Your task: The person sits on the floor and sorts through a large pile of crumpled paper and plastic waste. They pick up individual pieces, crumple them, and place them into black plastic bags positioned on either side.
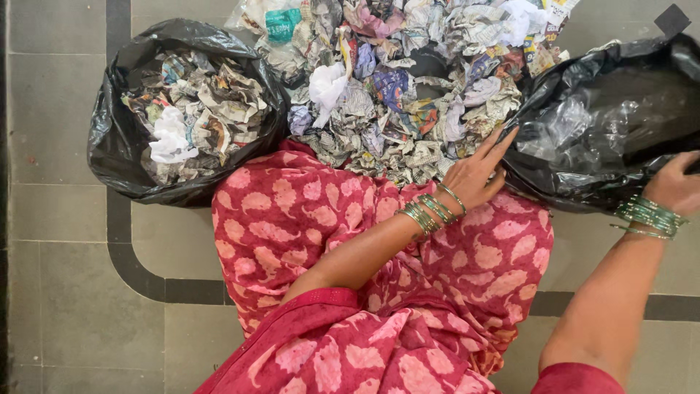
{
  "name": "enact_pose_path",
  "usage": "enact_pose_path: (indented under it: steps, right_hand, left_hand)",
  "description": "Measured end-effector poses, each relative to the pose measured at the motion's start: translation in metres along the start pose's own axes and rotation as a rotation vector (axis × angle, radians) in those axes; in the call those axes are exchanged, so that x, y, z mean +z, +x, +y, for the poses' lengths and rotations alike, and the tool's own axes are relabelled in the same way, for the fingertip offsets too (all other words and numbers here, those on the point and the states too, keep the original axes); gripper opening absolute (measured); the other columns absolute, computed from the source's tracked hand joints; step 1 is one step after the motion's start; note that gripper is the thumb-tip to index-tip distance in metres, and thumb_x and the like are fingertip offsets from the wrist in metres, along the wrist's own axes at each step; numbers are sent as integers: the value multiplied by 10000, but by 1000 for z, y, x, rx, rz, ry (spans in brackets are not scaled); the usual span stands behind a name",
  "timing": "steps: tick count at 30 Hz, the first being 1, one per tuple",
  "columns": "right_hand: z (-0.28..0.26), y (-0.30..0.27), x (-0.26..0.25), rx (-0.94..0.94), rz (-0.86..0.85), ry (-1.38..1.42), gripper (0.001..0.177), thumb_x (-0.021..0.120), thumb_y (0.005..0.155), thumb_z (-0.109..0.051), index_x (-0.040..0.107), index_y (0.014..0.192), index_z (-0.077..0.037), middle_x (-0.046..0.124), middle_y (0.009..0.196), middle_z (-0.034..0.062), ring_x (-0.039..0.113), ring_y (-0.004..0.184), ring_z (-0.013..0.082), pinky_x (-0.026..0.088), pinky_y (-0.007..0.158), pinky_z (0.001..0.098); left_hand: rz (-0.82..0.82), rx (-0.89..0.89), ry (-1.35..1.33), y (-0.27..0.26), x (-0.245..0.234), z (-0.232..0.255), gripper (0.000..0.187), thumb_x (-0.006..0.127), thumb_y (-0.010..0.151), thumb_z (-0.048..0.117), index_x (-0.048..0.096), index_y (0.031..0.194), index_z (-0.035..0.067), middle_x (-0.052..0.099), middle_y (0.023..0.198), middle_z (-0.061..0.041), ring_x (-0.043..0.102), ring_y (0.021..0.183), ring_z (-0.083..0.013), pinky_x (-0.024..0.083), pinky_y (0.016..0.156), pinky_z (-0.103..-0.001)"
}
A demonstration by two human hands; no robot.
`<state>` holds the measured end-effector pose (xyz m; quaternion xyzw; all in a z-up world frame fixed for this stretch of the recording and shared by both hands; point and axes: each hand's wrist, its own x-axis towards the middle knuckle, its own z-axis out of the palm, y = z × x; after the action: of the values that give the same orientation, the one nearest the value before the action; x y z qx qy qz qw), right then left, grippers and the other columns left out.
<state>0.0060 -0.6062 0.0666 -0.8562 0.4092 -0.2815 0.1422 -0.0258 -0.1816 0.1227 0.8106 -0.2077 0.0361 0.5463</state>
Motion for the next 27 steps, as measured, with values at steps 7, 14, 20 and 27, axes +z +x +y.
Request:
enact_pose_path:
  steps: [7, 14, 20, 27]
  right_hand:
    - [11, -26, -9, -866, -181, 210, 433, 602, 824, 70, 679, 1243, -5, 684, 1305, 166, 656, 1223, 343, 537, 1151, 412]
    - [10, -42, -12, -751, -281, 140, 411, 680, 826, 2, 690, 1233, -57, 609, 1429, 196, 543, 1401, 391, 414, 1227, 475]
    - [-70, -72, -44, -820, -188, 191, 462, 675, 814, 44, 694, 1259, -80, 532, 1580, 196, 475, 1457, 384, 374, 1271, 467]
    - [-244, -180, -51, -1076, -518, 447, 275, 701, 992, 27, 691, 1254, -56, 687, 1392, 126, 617, 1306, 336, 470, 1149, 432]
  left_hand:
    - [-143, -16, 11, -7, 3, -7, 824, 619, 859, 106, 259, 1594, 210, 336, 1664, -162, 712, 782, -319, 598, 665, -397]
    - [-160, -1, -14, -13, -21, -11, 852, 650, 852, 89, 274, 1601, 244, 290, 1699, -121, 719, 764, -287, 586, 642, -367]
    - [-211, -160, 16, -23, -74, -52, 811, 674, 848, 138, 287, 1555, 234, 281, 1648, -146, 763, 954, -235, 576, 624, -380]
    - [-102, -73, 83, -57, -143, -136, 542, 697, 930, 181, 539, 1446, 128, 525, 1503, -141, 579, 1339, -364, 480, 1115, -438]
